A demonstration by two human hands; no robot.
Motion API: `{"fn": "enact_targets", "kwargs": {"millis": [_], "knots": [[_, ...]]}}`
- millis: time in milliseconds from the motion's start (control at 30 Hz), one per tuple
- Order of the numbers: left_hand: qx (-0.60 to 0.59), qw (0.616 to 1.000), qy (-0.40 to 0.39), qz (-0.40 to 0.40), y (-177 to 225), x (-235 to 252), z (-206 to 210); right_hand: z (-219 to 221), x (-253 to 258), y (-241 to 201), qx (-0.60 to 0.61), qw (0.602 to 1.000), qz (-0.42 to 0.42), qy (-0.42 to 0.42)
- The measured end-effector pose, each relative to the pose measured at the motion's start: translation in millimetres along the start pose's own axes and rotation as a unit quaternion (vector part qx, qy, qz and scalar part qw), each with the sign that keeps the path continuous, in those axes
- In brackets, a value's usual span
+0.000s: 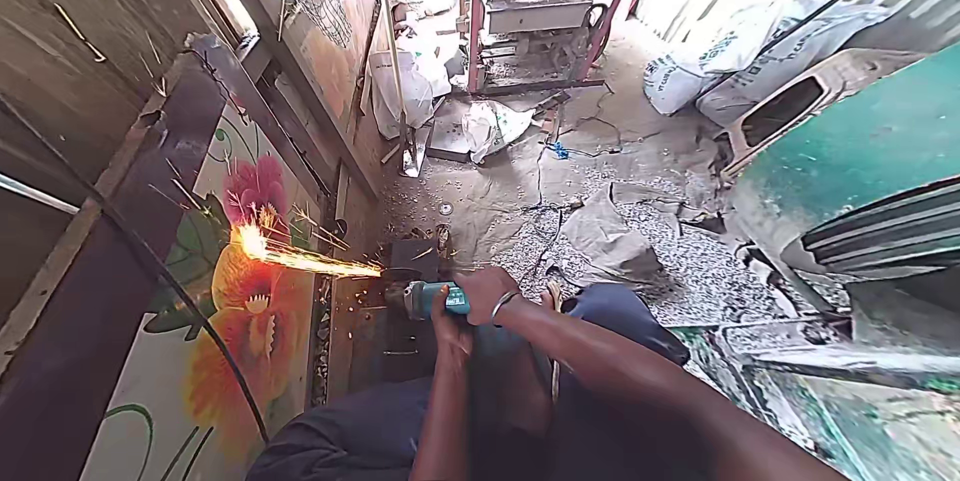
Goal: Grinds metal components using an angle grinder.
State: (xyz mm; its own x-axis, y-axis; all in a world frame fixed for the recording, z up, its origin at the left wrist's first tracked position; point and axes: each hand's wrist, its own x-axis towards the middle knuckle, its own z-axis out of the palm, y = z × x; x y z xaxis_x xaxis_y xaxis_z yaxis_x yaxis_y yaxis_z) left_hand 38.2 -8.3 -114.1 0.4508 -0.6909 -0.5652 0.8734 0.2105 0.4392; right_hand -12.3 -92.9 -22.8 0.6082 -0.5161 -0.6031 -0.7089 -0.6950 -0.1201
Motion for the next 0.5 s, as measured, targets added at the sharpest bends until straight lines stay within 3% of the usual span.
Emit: {"fn": "enact_targets", "kwargs": {"millis": [500], "knots": [[-0.006,1.000,0.009,0.003,1.2,-2.9,2.7,1.2,-2.8,-0.8,0.013,1.000,0.002,0.003]]}}
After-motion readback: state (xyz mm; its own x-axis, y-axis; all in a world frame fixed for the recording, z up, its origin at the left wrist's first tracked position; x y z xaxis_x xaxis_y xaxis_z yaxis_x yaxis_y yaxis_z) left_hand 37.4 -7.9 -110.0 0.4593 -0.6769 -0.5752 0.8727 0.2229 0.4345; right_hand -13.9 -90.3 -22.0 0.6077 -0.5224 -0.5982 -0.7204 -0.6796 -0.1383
